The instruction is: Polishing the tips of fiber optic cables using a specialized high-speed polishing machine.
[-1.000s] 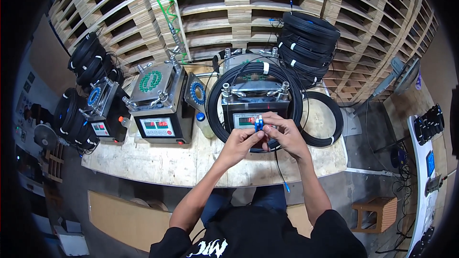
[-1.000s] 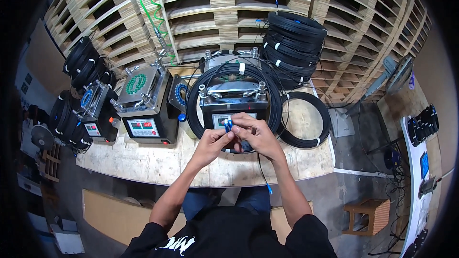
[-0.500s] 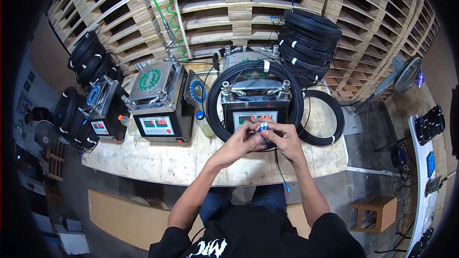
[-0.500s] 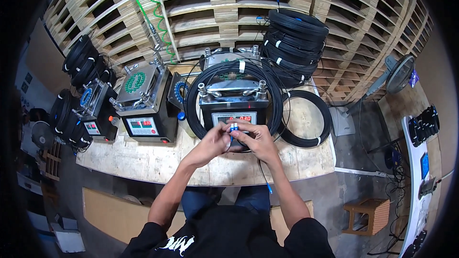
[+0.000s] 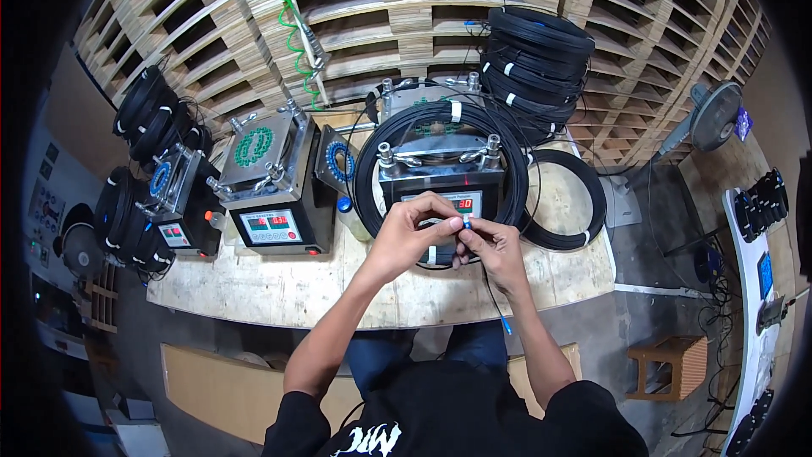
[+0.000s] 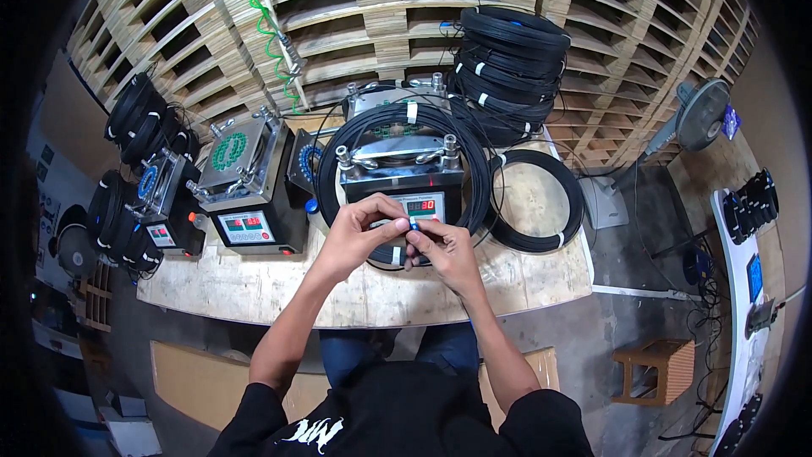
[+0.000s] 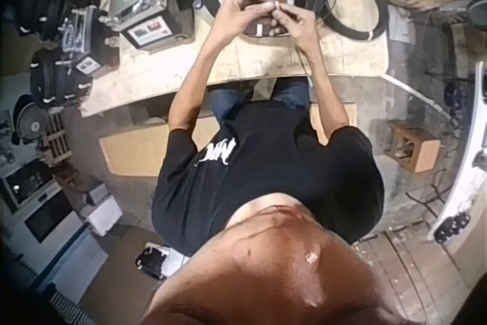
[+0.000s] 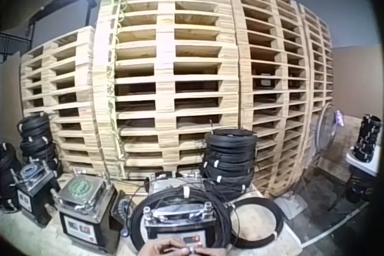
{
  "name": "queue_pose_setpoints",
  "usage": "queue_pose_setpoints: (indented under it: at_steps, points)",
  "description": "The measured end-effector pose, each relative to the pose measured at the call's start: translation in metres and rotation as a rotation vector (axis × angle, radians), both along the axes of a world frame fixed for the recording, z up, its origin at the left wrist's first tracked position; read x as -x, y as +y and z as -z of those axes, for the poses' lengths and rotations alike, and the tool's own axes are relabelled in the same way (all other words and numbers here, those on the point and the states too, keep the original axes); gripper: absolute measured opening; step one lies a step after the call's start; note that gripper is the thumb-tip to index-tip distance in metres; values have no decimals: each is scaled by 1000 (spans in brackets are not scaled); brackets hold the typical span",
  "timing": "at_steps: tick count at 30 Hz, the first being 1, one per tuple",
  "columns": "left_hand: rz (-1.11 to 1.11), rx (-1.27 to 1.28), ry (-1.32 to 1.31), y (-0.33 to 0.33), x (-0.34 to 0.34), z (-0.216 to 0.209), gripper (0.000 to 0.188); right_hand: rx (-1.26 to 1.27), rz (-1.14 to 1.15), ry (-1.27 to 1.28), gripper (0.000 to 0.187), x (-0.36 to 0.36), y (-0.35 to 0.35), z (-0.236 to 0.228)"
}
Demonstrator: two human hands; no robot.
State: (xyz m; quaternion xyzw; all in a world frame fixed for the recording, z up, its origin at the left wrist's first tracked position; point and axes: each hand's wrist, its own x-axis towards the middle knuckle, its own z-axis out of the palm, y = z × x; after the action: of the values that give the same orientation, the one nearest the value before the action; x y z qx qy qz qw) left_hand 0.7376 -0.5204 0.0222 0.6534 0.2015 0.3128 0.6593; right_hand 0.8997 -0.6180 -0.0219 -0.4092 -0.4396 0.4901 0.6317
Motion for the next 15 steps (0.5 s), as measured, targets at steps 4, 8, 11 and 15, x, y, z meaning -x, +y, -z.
queue_pose_setpoints:
  at_steps: [4, 8, 11, 15]
  points:
    - [-51, 130, -91, -8, -5, 8, 15, 41, 7, 27, 26, 2, -3, -5]
    - [-205, 123, -137, -26, -17, 14, 16, 34, 84, -28, 27, 5, -3, -11]
    - [-350, 125, -198, -34, -22, 15, 15, 41, 134, -81, 27, 8, -4, -14]
    - [-536, -14, -428, -12, -16, -11, 17, 80, 144, -165, 23, 7, -15, -2]
